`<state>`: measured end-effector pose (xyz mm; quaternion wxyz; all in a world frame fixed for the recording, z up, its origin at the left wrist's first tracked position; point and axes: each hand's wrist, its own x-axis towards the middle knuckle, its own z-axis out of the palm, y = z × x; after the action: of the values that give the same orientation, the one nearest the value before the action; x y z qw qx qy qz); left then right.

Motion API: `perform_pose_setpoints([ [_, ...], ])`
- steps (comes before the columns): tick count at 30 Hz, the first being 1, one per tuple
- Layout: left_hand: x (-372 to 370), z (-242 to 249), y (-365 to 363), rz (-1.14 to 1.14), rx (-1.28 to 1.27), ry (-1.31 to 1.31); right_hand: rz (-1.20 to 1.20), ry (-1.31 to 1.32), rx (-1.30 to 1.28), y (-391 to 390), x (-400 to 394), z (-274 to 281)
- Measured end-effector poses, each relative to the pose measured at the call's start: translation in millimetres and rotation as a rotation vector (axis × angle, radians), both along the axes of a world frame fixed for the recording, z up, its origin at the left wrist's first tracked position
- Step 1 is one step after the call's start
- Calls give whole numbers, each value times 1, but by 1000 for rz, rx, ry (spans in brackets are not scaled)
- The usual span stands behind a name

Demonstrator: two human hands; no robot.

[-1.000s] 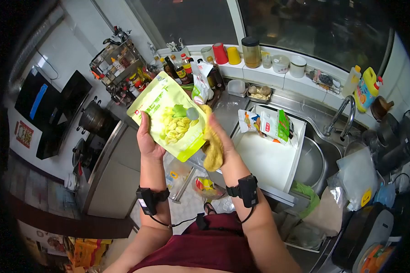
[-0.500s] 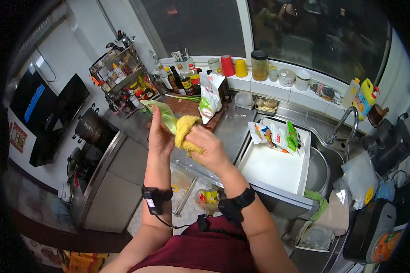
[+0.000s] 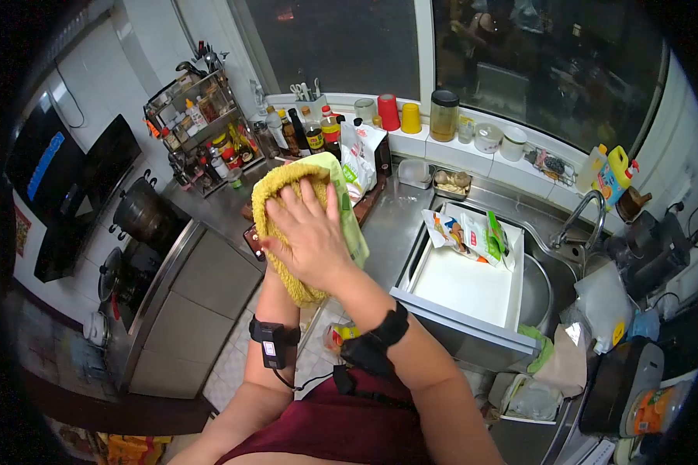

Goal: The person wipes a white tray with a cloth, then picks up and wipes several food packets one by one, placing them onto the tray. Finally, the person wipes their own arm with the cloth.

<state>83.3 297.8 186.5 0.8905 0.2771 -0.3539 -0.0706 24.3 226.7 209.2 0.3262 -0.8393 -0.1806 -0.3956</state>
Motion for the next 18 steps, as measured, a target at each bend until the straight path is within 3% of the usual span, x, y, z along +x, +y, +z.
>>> perform_pose_setpoints([
  [2,-9,9,8,-26,69,42,-96,1,-83,-5,8,11],
  [6,-24,26,14,-78,61,117,-216,-39,191,-24,44,-12],
  [9,-25,30,22,-103,-16,162,69,96,606,-31,53,-33],
  [13,-18,26,34,-22,-55,205,143,293,750,-29,33,-62],
  [14,-16,28,38,6,-54,203,130,421,685,-36,35,-88],
  [18,-1,26,41,66,-74,193,289,430,1096,-19,22,-107],
])
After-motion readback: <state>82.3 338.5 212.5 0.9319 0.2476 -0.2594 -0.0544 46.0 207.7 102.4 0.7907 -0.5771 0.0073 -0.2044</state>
